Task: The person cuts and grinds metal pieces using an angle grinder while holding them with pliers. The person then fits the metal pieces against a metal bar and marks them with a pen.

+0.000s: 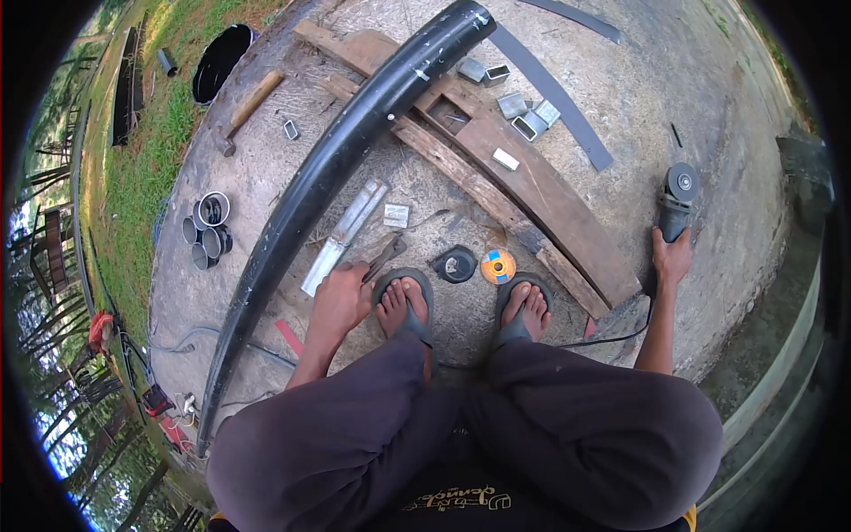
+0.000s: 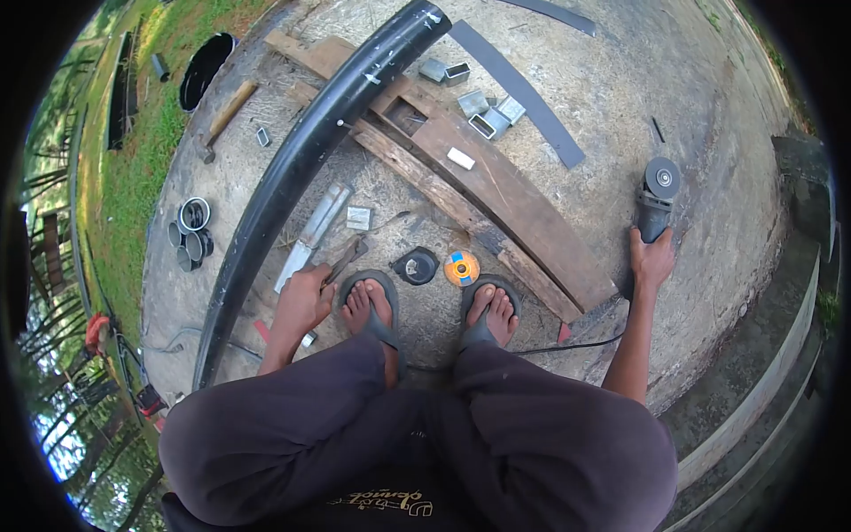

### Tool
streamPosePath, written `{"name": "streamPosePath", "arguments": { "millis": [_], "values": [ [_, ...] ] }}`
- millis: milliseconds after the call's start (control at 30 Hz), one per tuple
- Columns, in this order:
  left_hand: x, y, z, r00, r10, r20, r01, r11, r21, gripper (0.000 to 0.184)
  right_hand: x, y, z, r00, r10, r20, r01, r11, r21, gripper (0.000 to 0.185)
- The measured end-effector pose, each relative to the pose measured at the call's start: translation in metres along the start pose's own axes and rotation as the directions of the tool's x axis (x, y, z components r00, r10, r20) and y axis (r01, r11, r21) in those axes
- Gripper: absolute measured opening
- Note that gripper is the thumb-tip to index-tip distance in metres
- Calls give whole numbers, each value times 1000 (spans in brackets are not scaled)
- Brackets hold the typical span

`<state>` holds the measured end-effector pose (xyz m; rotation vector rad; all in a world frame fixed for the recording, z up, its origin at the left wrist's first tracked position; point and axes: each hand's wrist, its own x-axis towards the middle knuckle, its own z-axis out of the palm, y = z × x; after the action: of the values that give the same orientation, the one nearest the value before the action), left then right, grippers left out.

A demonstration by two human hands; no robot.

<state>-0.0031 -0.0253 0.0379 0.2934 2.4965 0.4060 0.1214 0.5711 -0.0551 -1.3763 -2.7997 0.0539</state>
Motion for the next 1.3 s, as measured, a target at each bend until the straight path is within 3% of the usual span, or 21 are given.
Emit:
{"name": "streamPosePath", "arguments": {
  "millis": [67,267,367,567,767,867,1000,1067,1300],
  "values": [
    [-11,-7,12,996,-91,-12,91,995,48,19,2,4,2,1000,-6,-6,6,1000,2,71],
    [-18,-25,28,996,-76,-40,79,994,78,24,3,9,7,999,-41,-36,41,999,20,71],
    [-5,-11,13,988,-154,29,152,986,62,24,1,5,3,1000,-23,-19,23,1000,14,71],
    [37,13,3,950,145,-278,-148,989,12,37,1,10,9,999,-44,-29,44,999,12,75],
    [73,39,22,930,163,-330,-136,985,105,59,4,14,13,1000,-24,-10,23,999,-21,84],
    [75,48,27,906,215,-365,-168,973,156,62,1,8,7,1000,-6,4,7,1000,-22,84],
    [88,69,14,767,461,-445,-450,882,139,60,-1,4,4,1000,-8,-3,8,1000,-20,81],
    [96,88,4,739,514,-436,-527,844,101,57,-2,0,3,998,-33,-48,32,999,-8,74],
    [132,125,13,552,672,-493,-701,695,163,55,-4,5,11,991,-63,-121,63,998,-1,77]
  ]
}}
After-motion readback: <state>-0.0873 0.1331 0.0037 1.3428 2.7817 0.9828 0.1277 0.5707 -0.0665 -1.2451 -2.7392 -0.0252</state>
